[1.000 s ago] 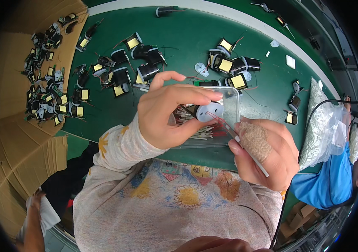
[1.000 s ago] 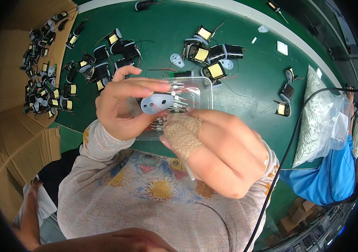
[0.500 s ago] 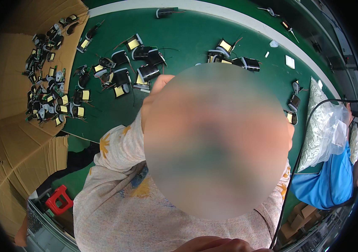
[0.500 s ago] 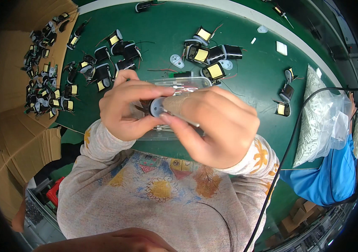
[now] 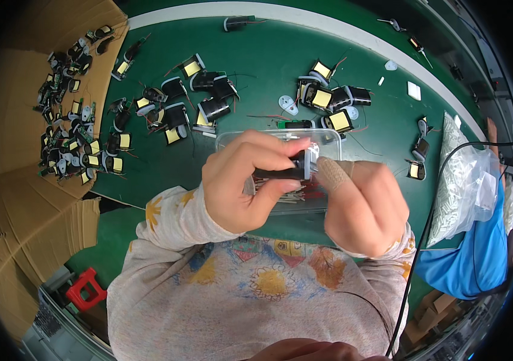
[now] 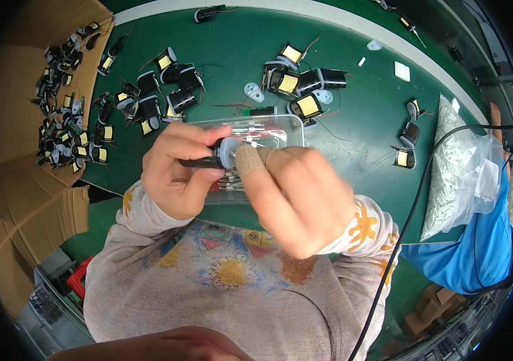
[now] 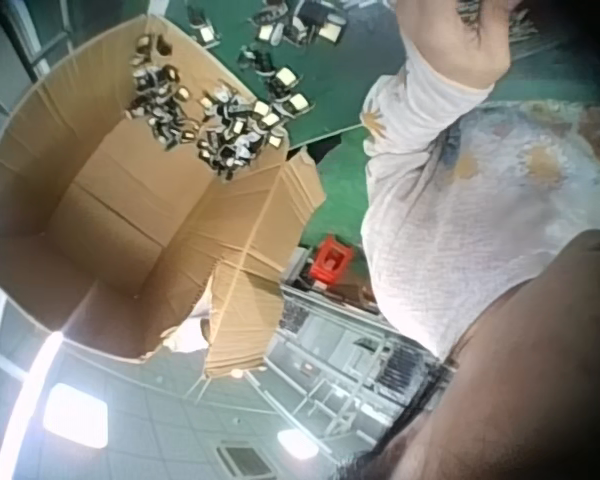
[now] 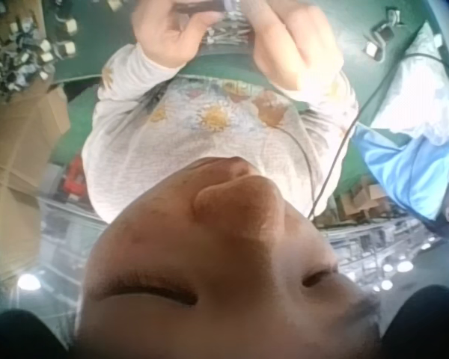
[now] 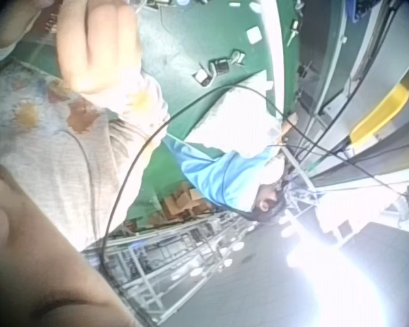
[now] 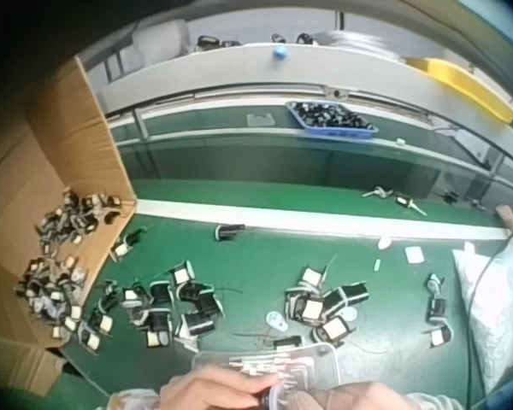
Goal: The person picks up white plastic housings and inserts small red and white wires into them, using a thin metal tool to secure the wires, then sets each finished part onto a pile on the workbench.
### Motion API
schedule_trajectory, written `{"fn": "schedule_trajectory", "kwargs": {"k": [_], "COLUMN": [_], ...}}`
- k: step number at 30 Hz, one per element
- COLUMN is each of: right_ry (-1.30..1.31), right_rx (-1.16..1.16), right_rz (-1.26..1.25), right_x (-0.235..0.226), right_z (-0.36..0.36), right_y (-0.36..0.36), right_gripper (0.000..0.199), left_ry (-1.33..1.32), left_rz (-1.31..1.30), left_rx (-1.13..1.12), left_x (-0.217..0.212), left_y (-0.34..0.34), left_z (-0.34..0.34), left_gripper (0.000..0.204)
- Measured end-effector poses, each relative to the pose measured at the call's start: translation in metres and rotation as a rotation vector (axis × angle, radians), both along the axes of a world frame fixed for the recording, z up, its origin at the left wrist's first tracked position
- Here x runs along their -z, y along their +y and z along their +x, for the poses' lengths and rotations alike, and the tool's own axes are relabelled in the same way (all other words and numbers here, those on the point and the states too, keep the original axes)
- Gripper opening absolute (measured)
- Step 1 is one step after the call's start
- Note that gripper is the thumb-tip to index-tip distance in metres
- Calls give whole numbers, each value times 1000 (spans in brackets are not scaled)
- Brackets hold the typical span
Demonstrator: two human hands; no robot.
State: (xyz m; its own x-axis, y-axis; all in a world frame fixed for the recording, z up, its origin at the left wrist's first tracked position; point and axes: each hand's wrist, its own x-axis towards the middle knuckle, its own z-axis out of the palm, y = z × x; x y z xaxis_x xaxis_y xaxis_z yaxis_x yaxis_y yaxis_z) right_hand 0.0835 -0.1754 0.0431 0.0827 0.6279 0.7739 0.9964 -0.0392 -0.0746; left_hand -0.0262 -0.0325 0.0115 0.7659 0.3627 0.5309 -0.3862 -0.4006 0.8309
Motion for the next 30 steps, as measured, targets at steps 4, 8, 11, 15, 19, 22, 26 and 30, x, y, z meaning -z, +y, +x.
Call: {"fn": "schedule_trajectory", "kwargs": {"k": [4,8,11,15,19,22,26,30], "right_ry": [478,428,401,947,1199,1384,1345,1286], "right_rx": [-136,-20,-7,-165,-162,-159,-68,116], "right_rz": [-87,-31,-57,-79,-86,-93,-165,116], "right_x": [-3,5,4,-4,-4,-5,16,52], "right_z": [5,-5,0,20,23,38,111,197], "right_y": [0,7,8,11,19,30,62,102], "right_gripper": [35,34,26,14,13,17,21,26], "left_ry": [94,45,38,71,223,181,408,878], "left_rz": [-121,-127,3,-179,-788,-673,-12,675], "left_rx": [173,63,25,186,363,368,84,-369], "left_x": [3,6,4,-1,-11,2,19,38], "left_y": [4,1,4,19,24,38,121,182], "left_z": [2,6,8,19,24,44,83,126], "left_gripper": [20,21,21,17,18,18,31,38]}}
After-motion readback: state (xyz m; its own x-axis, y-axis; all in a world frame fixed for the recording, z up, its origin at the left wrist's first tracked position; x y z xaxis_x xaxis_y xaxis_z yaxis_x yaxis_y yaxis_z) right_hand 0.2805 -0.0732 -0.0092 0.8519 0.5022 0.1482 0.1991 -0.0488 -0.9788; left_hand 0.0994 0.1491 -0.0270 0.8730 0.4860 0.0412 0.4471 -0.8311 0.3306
